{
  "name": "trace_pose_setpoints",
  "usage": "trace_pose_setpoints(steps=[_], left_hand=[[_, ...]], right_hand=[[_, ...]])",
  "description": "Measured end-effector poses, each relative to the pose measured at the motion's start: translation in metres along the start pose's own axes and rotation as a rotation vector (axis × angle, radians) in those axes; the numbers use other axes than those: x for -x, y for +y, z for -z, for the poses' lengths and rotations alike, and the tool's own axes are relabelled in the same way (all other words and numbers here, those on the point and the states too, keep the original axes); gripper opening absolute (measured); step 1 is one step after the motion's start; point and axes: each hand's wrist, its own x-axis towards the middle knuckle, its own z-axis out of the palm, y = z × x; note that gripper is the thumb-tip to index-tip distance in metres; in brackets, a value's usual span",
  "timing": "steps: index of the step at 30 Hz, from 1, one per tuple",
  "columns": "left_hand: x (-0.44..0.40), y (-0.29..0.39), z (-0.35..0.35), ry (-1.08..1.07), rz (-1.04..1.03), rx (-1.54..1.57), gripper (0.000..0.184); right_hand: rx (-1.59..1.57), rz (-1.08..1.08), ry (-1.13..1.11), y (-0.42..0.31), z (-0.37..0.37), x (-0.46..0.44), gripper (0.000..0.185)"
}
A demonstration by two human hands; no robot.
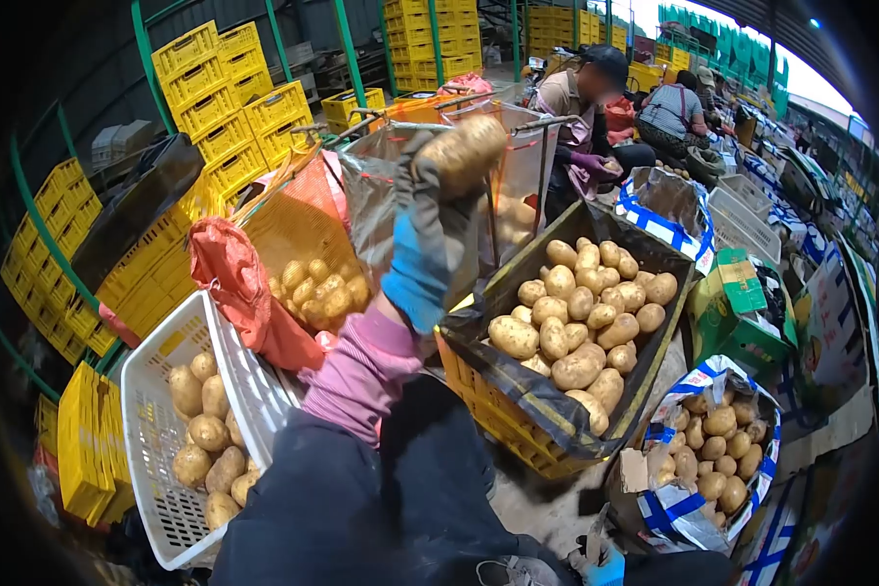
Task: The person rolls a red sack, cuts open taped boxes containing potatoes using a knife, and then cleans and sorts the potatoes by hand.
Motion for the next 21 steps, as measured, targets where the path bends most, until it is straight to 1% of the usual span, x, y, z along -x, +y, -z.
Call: trace_pose_setpoints(steps=[2, 3, 4, 5, 6, 7, 8, 9, 10, 11, 12, 14, 15, 16, 17, 18, 20, 21], left_hand=[[-0.039, -0.012, 0.007, 0.041, -0.102, -0.1, 0.05], [-0.07, -0.02, 0.011, 0.048, -0.119, -0.118, 0.05], [-0.096, -0.022, -0.001, 0.117, -0.11, -0.181, 0.051], [-0.131, -0.033, 0.0, 0.097, -0.091, -0.282, 0.05], [-0.162, -0.041, 0.007, -0.015, -0.064, -0.48, 0.049], [-0.193, -0.054, 0.02, -0.263, -0.158, -1.019, 0.048], [-0.215, -0.066, 0.023, -0.549, -0.325, -1.483, 0.047], [-0.226, -0.088, 0.012, -0.761, -0.464, -1.618, 0.047], [-0.222, -0.12, -0.013, -0.839, -0.468, -1.506, 0.046], [-0.18, -0.151, -0.072, -0.638, -0.25, -1.054, 0.044], [-0.143, -0.176, -0.116, -0.411, -0.026, -0.642, 0.041], [-0.055, -0.243, -0.157, -0.912, -0.052, -0.786, 0.042], [0.03, -0.232, -0.214, -1.052, 0.06, -0.838, 0.039], [0.08, -0.266, -0.221, -1.178, 0.285, -0.697, 0.039], [0.129, -0.306, -0.231, -1.359, 0.198, -0.708, 0.041], [0.165, -0.317, -0.257, -1.463, 0.442, -0.814, 0.058], [0.228, -0.382, -0.279, -1.542, 0.497, -0.986, 0.075], [0.254, -0.414, -0.283, -1.466, 0.483, -1.066, 0.079]], right_hand=[[-0.011, 0.03, 0.036, 0.003, 0.003, -0.003, 0.053], [0.071, 0.12, 0.076, 0.008, 0.005, -0.006, 0.053], [0.151, 0.2, 0.116, 0.017, 0.007, -0.011, 0.052], [0.047, 0.302, 0.098, 0.0, 0.007, -0.022, 0.031], [-0.355, -0.04, 0.068, -0.013, 0.01, -0.021, 0.025], [-0.38, 0.034, 0.111, -0.038, 0.016, -0.026, 0.025], [-0.52, -0.058, 0.117, -0.052, 0.029, -0.023, 0.024], [-0.224, 0.146, 0.182, -0.053, 0.047, -0.025, 0.028], [-0.43, 0.027, 0.207, -0.064, 0.069, -0.021, 0.03], [-0.577, 0.016, 0.317, -0.067, 0.088, -0.018, 0.026], [-0.566, -0.038, 0.513, -0.069, 0.11, -0.021, 0.026], [-0.654, 0.153, 0.807, -0.07, 0.159, -0.026, 0.028], [-0.711, 0.222, 0.972, -0.061, 0.179, -0.031, 0.031], [-0.759, 0.295, 1.137, -0.052, 0.194, -0.036, 0.033], [-0.797, 0.337, 1.231, -0.04, 0.202, -0.038, 0.034], [-0.855, 0.258, 1.202, -0.025, 0.206, -0.041, 0.034], [-0.97, 0.104, 1.146, 0.005, 0.209, -0.042, 0.035], [-0.951, 0.197, 1.04, 0.013, 0.207, -0.041, 0.038]])
